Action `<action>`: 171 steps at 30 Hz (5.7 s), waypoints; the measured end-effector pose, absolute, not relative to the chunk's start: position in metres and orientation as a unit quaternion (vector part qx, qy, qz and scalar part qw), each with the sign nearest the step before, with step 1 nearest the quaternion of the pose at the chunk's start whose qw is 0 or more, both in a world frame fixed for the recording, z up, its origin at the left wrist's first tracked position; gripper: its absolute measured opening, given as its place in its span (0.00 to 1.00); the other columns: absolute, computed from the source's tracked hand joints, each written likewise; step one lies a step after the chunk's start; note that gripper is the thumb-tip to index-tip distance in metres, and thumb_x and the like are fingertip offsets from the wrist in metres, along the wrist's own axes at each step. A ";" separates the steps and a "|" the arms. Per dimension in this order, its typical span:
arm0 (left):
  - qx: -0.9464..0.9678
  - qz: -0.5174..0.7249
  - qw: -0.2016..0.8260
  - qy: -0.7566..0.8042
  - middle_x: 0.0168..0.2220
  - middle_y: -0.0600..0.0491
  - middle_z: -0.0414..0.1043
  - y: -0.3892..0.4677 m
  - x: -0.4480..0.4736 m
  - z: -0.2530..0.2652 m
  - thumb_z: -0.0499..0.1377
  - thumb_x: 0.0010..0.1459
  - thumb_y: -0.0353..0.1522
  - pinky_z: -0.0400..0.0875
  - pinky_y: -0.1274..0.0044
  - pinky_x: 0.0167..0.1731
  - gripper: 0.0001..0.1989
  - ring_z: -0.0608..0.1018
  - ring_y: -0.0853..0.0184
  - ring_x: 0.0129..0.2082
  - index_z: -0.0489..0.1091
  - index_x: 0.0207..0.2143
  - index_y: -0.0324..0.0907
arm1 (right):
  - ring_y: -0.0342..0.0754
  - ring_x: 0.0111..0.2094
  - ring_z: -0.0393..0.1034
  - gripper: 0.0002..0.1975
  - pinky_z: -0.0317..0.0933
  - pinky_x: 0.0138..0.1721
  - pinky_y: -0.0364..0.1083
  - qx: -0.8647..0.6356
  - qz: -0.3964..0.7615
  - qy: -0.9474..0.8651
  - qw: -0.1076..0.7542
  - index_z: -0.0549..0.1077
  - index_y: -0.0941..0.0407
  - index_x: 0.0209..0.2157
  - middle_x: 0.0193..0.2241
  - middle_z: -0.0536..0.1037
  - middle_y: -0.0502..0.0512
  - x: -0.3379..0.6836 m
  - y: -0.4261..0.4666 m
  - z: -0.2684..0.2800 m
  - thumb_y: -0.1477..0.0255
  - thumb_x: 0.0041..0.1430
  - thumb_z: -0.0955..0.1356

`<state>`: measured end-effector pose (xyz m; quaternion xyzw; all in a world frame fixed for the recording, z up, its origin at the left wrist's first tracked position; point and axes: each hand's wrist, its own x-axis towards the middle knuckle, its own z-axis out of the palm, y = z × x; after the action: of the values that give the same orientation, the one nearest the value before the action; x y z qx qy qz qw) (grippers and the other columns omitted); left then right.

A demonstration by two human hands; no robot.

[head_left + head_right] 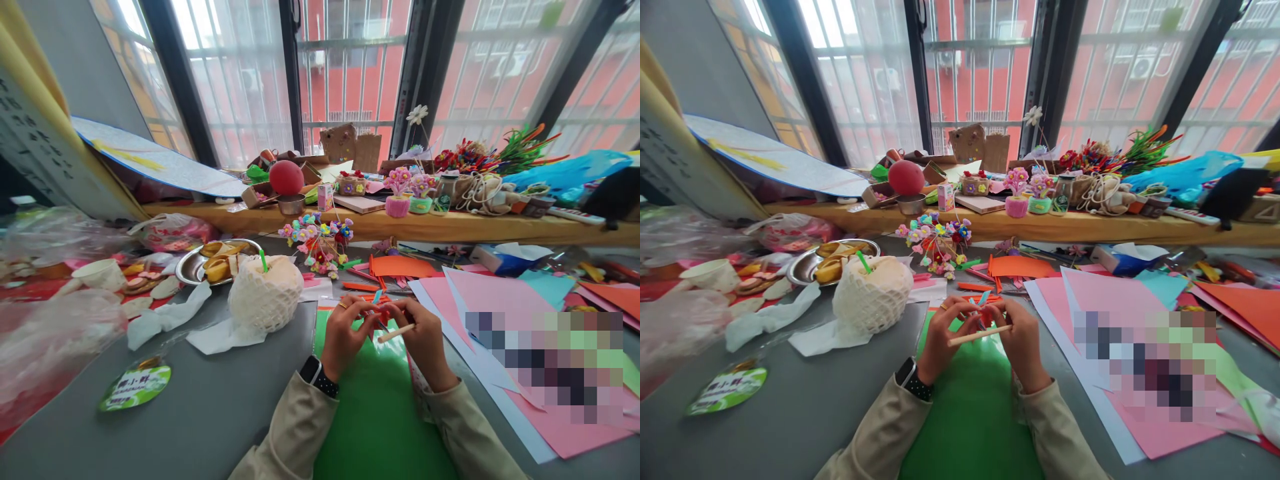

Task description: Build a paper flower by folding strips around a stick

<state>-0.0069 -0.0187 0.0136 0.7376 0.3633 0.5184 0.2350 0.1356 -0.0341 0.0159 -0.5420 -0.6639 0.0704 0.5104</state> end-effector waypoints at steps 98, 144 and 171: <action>0.696 0.265 0.591 0.311 0.24 0.55 0.66 -0.001 -0.027 0.016 0.60 0.42 0.39 0.62 0.82 0.25 0.14 0.68 0.74 0.25 0.66 0.26 0.36 | 0.39 0.19 0.60 0.11 0.52 0.18 0.38 -0.496 0.313 -0.755 0.293 0.68 0.58 0.24 0.20 0.68 0.48 0.147 -0.033 0.030 0.64 0.48 0.64; 0.699 0.259 0.583 0.322 0.22 0.56 0.66 -0.001 -0.030 0.014 0.60 0.40 0.37 0.63 0.80 0.25 0.13 0.69 0.73 0.23 0.66 0.22 0.35 | 0.37 0.17 0.45 0.07 0.39 0.18 0.39 -0.511 0.263 -0.773 0.268 0.70 0.59 0.22 0.14 0.50 0.42 0.149 -0.033 0.030 0.70 0.47 0.65; 0.648 0.252 0.640 0.327 0.24 0.54 0.69 -0.001 -0.029 0.013 0.62 0.37 0.38 0.65 0.78 0.30 0.15 0.71 0.72 0.26 0.68 0.25 0.34 | 0.38 0.17 0.47 0.09 0.42 0.18 0.38 -0.512 0.240 -0.781 0.266 0.69 0.58 0.22 0.14 0.53 0.43 0.146 -0.034 0.032 0.67 0.49 0.64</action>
<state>-0.0291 -0.0007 0.0127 0.6481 0.3267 0.2519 0.6402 0.1455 -0.0342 0.0323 -0.5121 -0.7807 0.2402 0.2657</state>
